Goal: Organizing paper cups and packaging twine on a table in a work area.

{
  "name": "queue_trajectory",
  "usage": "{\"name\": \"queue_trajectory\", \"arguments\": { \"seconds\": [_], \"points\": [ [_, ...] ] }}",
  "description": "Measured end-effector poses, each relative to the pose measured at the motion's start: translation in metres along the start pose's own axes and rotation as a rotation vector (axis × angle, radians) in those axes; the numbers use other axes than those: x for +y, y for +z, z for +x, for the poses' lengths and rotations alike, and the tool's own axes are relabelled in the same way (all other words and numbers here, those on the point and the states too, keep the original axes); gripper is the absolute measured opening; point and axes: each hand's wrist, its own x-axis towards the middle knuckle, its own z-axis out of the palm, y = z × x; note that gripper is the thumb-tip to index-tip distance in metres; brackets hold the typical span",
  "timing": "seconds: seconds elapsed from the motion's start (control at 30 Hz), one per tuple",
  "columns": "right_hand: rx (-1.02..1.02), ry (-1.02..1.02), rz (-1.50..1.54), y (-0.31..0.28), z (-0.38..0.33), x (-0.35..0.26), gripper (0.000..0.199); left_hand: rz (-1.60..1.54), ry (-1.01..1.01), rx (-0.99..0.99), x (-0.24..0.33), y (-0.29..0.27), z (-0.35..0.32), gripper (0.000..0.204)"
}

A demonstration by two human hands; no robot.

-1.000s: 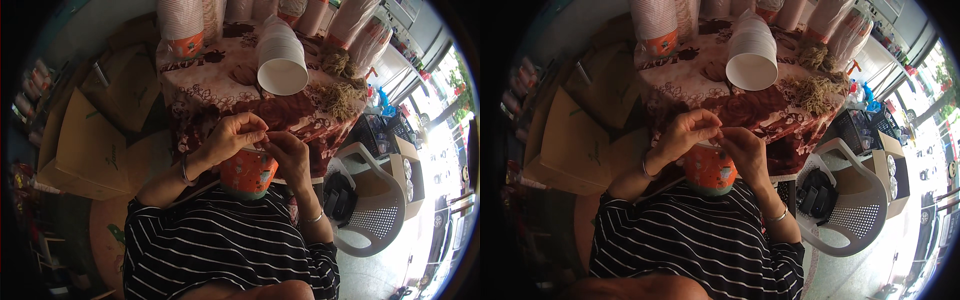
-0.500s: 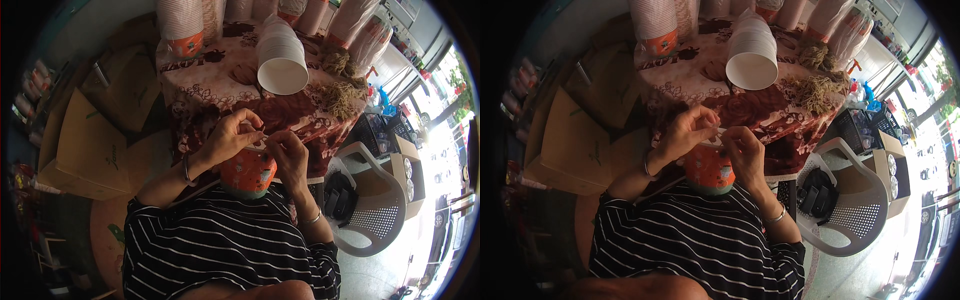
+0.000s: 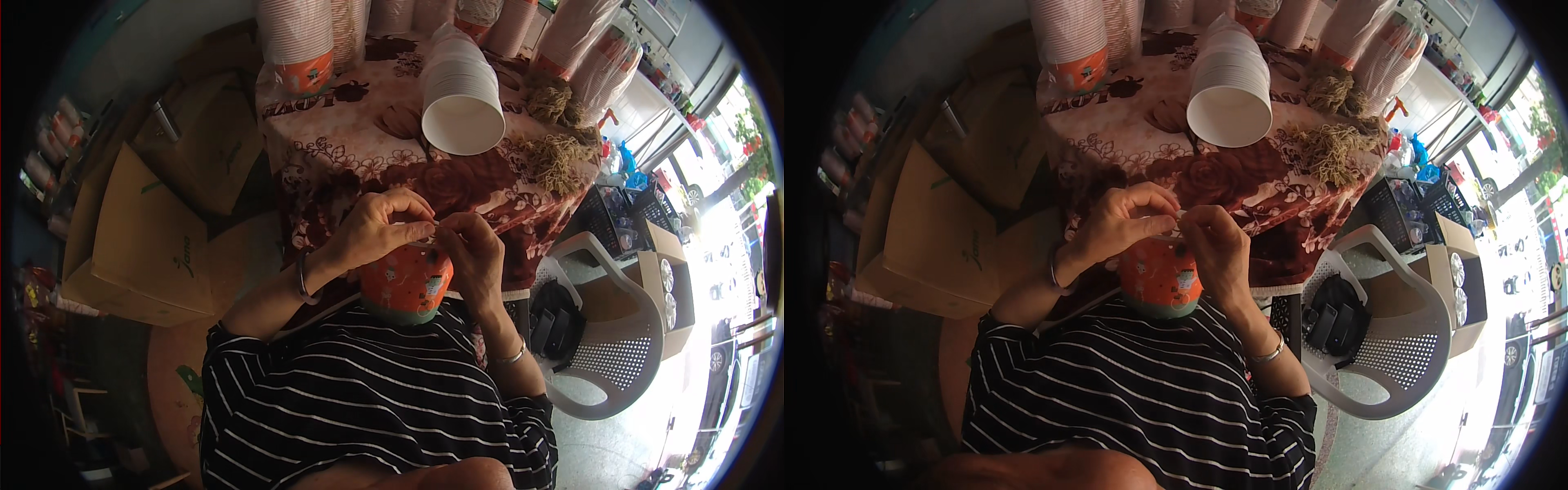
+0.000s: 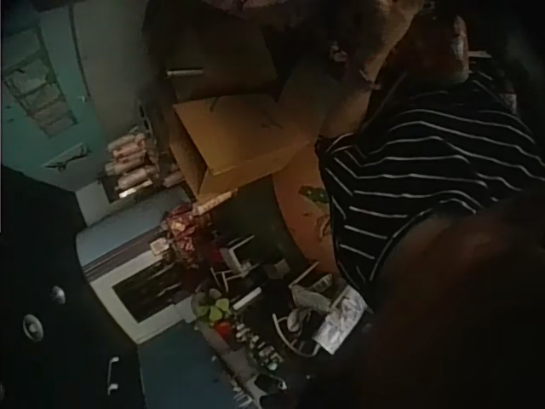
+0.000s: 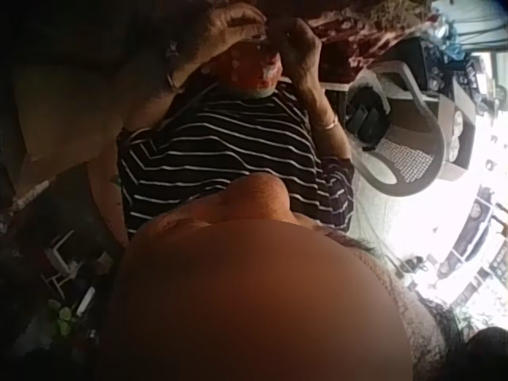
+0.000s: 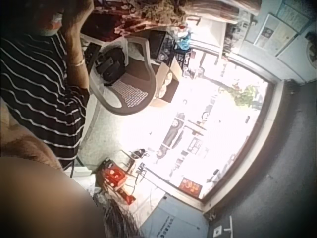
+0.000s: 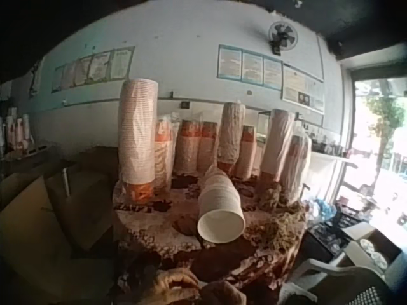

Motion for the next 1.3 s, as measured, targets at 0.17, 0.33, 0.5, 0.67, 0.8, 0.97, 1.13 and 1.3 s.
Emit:
{"name": "queue_trajectory", "arguments": {
  "seconds": [0.17,0.33,0.5,0.67,0.8,0.97,1.13,1.3],
  "points": [
    [0.009,-0.030,-0.027,-0.001,0.000,0.007,0.003,0.120,0.131,-0.005,-0.004,0.002,0.000,0.015],
    [0.007,-0.057,-0.075,0.001,-0.002,0.007,0.004,0.118,0.063,0.021,-0.003,0.004,-0.002,0.010],
    [0.001,-0.096,-0.181,0.002,-0.003,0.002,0.007,0.120,0.102,0.053,-0.002,0.006,-0.001,0.009],
    [0.017,-0.038,-0.137,0.005,-0.004,-0.004,0.014,0.186,0.144,0.063,0.001,0.003,-0.002,0.007],
    [0.039,-0.026,-0.079,0.006,-0.004,-0.003,0.017,-0.017,-0.062,-0.018,0.006,0.000,-0.004,0.006],
    [0.022,-0.006,-0.088,0.005,-0.004,-0.006,0.017,-0.029,-0.102,-0.038,0.011,-0.001,-0.005,0.006],
    [0.023,-0.078,-0.130,0.003,-0.002,-0.002,0.013,-0.310,-0.198,-0.041,0.009,0.001,-0.003,0.018],
    [-0.009,0.003,0.001,0.003,-0.003,0.008,0.012,-0.544,-0.320,-0.117,0.006,-0.005,0.005,0.027]
  ]
}}
